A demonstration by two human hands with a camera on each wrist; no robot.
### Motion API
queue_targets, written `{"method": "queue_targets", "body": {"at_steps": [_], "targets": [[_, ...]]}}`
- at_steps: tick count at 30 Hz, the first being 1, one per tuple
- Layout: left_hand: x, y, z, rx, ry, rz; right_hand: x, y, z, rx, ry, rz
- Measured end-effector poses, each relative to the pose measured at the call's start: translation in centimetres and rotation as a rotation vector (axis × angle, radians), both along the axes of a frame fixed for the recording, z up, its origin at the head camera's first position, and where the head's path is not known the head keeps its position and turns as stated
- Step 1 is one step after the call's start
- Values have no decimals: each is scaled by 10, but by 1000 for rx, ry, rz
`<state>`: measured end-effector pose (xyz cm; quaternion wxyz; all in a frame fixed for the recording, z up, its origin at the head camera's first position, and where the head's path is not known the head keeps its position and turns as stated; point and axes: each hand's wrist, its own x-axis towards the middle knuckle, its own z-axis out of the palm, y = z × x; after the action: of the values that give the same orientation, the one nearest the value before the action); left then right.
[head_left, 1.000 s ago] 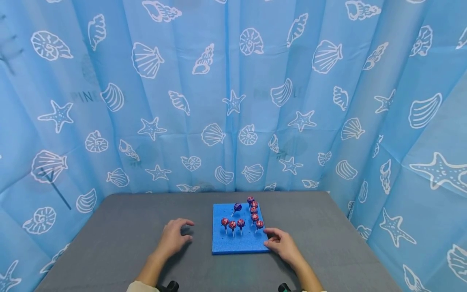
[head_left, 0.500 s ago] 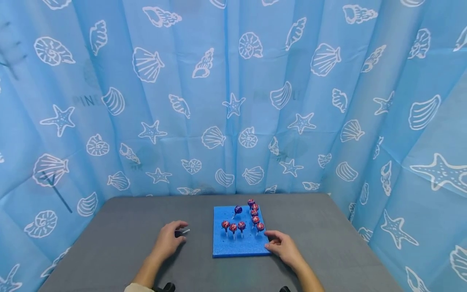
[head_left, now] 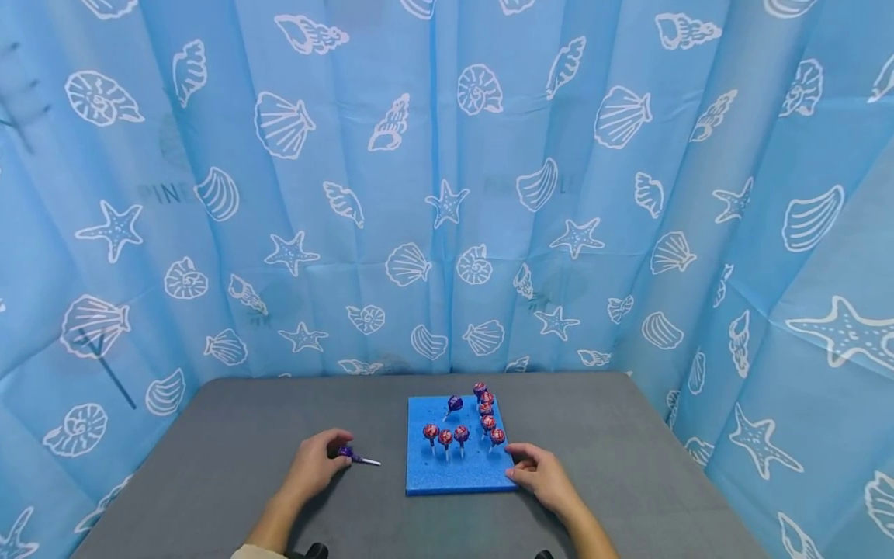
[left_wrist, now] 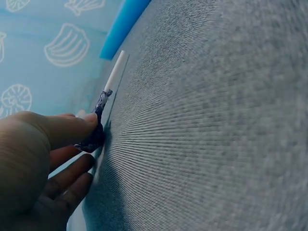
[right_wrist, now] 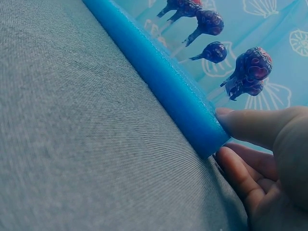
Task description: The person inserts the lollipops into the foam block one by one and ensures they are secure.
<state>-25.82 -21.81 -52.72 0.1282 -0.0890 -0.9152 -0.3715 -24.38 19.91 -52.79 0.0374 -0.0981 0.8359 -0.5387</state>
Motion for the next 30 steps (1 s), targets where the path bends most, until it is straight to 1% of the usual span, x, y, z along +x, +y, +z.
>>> {"method": "queue_targets", "body": {"at_steps": [4,7,9,16,19,22,25,26,30], "targets": [[-4,-1,1,-10,-22,13,-1,0,-1,7,-5,-3],[-9,-1,3,-27,-24,9,-1,-1,-1,11,-4,-9],[-13,1,6,-21,-30,3,-1,-1,0,13,0,-12],[-26,10,18,29,-47,-18,0,-2,0,20,-2,-20],[-30,15,21,54,-37,-16,1,-2,0,25,2,-23],[-32,22,24,86,-21,-6,0,-2,0,18,11,-33],[-32,30,24,109,-1,0,0,-3,1,17,20,-37],[-32,33,23,122,-4,8,0,-3,0,17,20,-40],[-31,44,19,157,10,0,1,-3,1,31,21,-41]]}}
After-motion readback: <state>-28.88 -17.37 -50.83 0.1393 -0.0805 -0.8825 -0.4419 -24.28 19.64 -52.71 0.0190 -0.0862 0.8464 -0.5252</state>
